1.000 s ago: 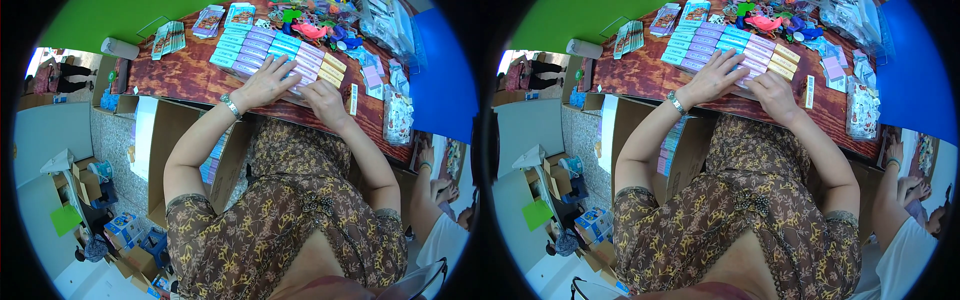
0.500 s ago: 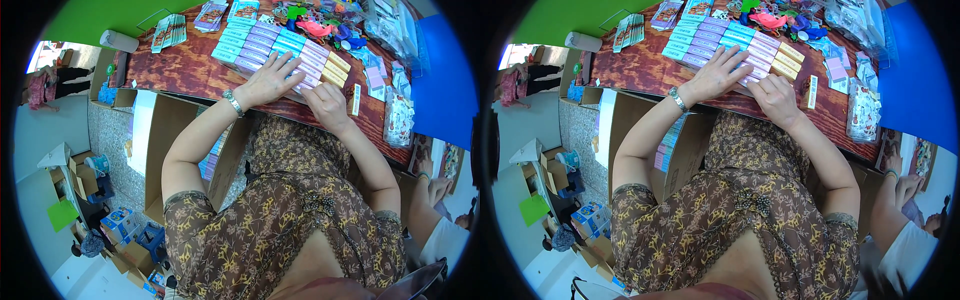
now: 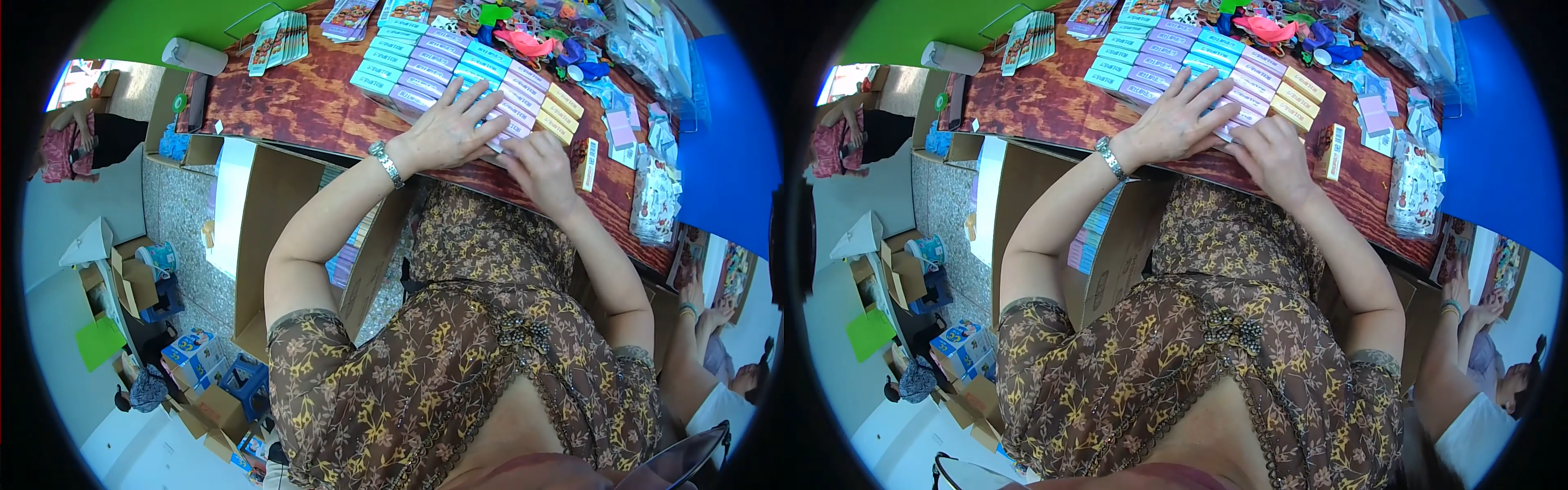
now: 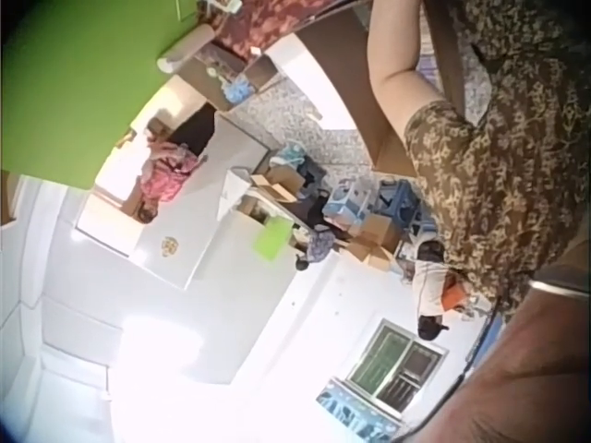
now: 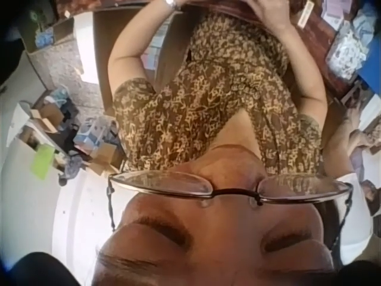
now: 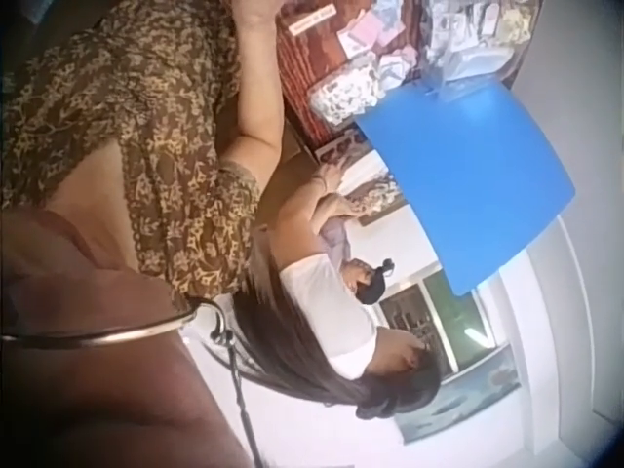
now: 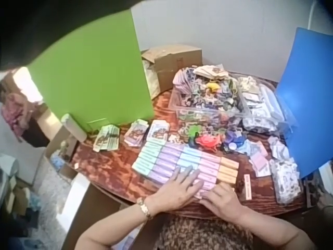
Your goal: Organizing rows of small colored highlighter boxes and placing them into a plastic sleeve for distribution.
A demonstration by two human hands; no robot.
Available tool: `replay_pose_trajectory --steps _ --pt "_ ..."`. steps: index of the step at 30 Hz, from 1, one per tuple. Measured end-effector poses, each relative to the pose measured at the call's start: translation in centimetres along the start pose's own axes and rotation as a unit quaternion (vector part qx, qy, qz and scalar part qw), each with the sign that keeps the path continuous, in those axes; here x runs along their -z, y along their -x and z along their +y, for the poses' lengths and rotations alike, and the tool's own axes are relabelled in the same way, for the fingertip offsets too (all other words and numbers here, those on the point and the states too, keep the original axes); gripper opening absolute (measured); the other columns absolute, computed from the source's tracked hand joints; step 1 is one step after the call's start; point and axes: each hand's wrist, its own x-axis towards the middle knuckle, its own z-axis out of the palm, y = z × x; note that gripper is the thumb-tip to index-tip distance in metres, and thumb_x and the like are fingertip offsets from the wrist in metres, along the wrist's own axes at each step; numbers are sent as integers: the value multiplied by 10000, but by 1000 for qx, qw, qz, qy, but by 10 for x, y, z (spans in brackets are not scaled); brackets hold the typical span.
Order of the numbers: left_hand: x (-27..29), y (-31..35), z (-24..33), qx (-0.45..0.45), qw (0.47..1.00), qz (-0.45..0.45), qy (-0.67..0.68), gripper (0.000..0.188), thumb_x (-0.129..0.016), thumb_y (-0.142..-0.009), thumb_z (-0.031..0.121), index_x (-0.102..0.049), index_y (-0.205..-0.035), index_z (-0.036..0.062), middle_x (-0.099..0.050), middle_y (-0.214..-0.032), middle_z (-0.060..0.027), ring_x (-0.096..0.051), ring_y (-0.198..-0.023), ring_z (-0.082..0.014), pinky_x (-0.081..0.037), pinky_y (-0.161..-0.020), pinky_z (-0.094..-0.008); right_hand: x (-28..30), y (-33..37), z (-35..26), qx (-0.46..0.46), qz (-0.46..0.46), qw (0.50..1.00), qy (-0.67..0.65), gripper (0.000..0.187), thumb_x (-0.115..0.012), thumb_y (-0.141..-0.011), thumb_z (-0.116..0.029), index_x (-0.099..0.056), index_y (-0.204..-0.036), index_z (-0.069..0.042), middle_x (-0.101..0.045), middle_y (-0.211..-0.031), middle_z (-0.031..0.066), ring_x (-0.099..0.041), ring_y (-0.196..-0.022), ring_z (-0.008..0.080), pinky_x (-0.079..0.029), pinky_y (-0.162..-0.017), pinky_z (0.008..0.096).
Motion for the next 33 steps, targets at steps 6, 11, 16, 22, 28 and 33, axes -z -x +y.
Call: replay_pose_trajectory --steps 6,11,16,22,28,33 --pt "3 6 12 -18 992 122 -31 417 -741 -783 242 -614 -1162 123 -568 -1248 -106 -528 -1200 -324 -445 -976 -497 13 -15 16 1 -76 997 -24 245 -749 -776 -108 -682 -1008 -69 -613 -900 80 -596 -852 273 -508 -756 386" --pt "-13 25 37 15 986 168 -11 277 -677 -752 159 -649 -1023 107 -596 -1026 -38 -576 -968 -231 -469 -792 -377 16 -21 15 21 -113 993 -3 255 -728 -799 -96 -674 -1048 -69 -615 -896 85 -613 -842 277 -513 -730 392" --pt "-21 29 46 51 980 194 -2 249 -628 -753 142 -641 -996 93 -592 -1017 -37 -580 -963 -217 -465 -776 -348 14 -23 4 34 -126 989 69 254 -734 -796 -115 -676 -1039 -69 -601 -868 96 -609 -823 283 -512 -717 409" --pt "-24 29 42 43 981 188 26 246 -630 -755 134 -629 -996 84 -591 -1047 -64 -586 -971 -238 -491 -783 -364 14 -31 9 -18 -162 987 -2 236 -732 -783 -98 -664 -1003 -49 -590 -864 124 -602 -843 317 -503 -743 426" --pt "-23 25 42 53 982 182 26 230 -639 -738 117 -618 -963 75 -589 -1069 -81 -587 -967 -255 -503 -770 -373 17 -42 6 -31 -199 979 16 228 -724 -753 -83 -614 -947 -35 -583 -868 144 -602 -876 351 -498 -767 456" --pt "-23 23 43 58 981 183 33 221 -634 -734 117 -610 -949 73 -584 -1064 -86 -583 -960 -260 -503 -767 -370 16 -48 11 -8 -220 975 -3 237 -702 -753 -86 -569 -941 -32 -570 -876 162 -591 -896 372 -490 -767 468"
